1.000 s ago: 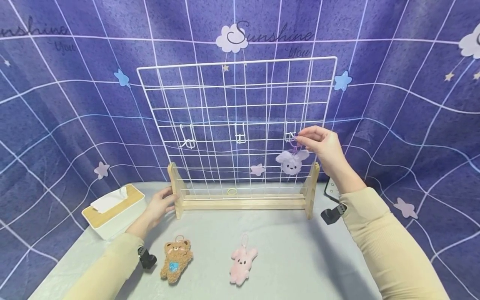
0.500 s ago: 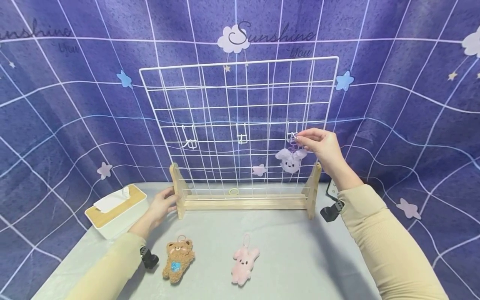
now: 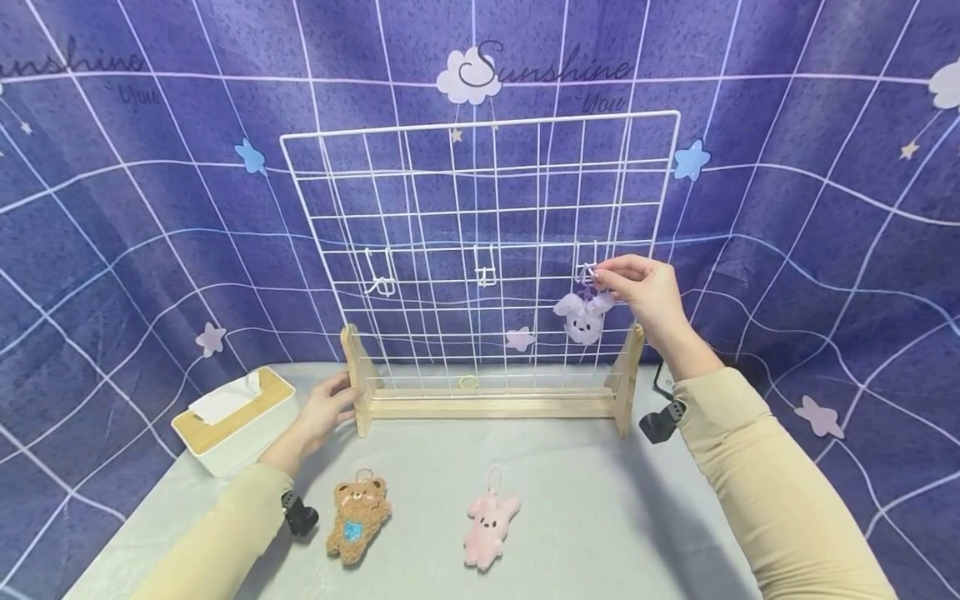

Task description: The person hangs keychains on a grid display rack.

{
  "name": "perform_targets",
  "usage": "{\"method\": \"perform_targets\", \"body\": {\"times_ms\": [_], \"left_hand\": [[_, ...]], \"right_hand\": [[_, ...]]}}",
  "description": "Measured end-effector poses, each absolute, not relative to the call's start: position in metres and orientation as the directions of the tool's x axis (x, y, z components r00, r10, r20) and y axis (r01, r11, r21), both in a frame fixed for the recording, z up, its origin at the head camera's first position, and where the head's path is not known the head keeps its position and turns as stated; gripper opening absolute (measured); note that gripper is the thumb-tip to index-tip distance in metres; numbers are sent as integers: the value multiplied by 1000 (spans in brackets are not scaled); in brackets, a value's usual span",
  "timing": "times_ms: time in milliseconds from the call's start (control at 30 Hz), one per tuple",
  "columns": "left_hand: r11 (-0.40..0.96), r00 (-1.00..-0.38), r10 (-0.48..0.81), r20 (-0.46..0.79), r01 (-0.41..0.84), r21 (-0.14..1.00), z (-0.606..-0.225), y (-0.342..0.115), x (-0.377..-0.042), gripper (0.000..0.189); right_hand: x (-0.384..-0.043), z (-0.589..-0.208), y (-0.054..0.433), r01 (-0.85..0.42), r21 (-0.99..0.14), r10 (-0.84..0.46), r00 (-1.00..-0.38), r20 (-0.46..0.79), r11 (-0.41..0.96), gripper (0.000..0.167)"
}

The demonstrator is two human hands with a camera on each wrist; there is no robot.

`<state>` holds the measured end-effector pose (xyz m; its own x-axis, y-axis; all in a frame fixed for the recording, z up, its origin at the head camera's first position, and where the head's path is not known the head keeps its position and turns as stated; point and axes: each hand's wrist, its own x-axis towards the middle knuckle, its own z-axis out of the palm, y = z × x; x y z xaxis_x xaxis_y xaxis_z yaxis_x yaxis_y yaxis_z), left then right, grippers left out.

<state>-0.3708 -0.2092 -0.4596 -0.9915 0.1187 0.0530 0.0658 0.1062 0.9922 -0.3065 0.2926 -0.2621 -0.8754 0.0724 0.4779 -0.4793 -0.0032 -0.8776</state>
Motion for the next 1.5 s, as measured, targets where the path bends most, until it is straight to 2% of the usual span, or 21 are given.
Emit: {"method": "perform_targets", "body": {"times_ms": [300,667,767,1000,1267,1500], "left_hand": [[120,-992,115,43,57,991,-458,-207,-369,59],[129,-989,146,22,41,991,-426,-199,-342,56],[136,-989,144,10,29,990,-428,-200,-345,57],[122,-991,129,19,35,992,-449,-207,-367,58],[124,-992,119,46,61,990,-455,-209,-369,57],[126,-993,112,34,48,991,-455,-209,-370,59]], "right_hand": [[-300,-267,298,-493,-870,67,-867,494,23,10],[-280,-276,309,-497,-815,112,-830,547,297,13],[-271,-278,309,-510,-801,83,-826,558,313,14],[-257,-285,304,-556,-806,-53,-828,558,202,16],[-248,-299,281,-527,-791,-196,-850,489,312,23],[-250,-316,263,-488,-810,-282,-868,410,325,25]]}}
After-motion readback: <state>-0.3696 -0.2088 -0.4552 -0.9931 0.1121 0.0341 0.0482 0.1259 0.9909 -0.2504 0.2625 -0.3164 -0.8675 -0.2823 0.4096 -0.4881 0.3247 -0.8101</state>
